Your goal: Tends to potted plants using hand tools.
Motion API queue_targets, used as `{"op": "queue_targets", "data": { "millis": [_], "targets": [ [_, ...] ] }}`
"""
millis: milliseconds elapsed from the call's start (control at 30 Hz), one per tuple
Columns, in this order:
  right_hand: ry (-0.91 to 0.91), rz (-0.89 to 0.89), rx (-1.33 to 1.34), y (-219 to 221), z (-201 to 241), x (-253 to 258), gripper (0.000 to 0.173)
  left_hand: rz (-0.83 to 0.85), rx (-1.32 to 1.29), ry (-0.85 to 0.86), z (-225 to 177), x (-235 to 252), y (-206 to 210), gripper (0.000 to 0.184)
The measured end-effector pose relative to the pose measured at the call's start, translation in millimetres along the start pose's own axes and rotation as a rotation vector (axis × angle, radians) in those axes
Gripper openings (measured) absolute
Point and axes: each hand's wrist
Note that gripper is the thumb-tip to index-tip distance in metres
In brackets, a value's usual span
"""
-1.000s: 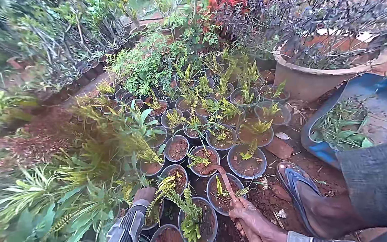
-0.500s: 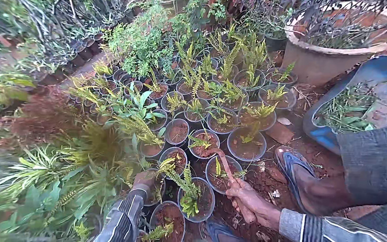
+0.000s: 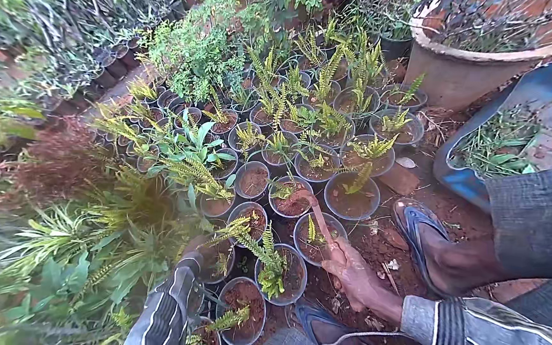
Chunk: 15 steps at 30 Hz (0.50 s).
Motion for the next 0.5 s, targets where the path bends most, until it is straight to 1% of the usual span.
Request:
{"op": "queue_targets", "data": {
  "millis": [33,100,133,200,267,333,367,433,500],
  "targets": [
    [-0.106,-0.024,-0.108,-1,1,-2,0.053,-0.007,-0.029,-0.007,1,2,0,0.053],
    [-0.333,-0.036,-0.269,-1,5,-6,0.053,-0.008,-0.045,0.041,5,7,1,0.049],
    [-0.432,0.004,-0.324,-1,11,-8,0.053,-0.001,-0.051,0.072,8,9,1,0.047],
    [-0.532,0.151,-0.372,4,26,-13,0.051,0.008,-0.058,0.096,12,12,0,0.044],
    [-0.523,0.3,-0.374,18,40,-17,0.045,0.01,-0.074,0.117,20,20,3,0.044],
    [-0.458,0.425,-0.382,36,56,-14,0.04,0.003,-0.127,0.142,30,26,5,0.048],
    [-0.426,0.469,-0.405,47,63,-10,0.039,0.006,-0.139,0.139,30,22,4,0.047],
    [-0.385,0.514,-0.494,67,78,1,0.039,0.011,-0.141,0.116,23,10,2,0.044],
    [-0.342,0.511,-0.615,84,91,13,0.041,0.003,-0.176,0.103,22,8,4,0.043]
  ]
}}
Point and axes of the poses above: each hand's wrist, its own x-axis towards the middle knuckle, its own y-axis out of the palm, z = x × y, and after that the axes turned 13 degrees about -x, right-handed
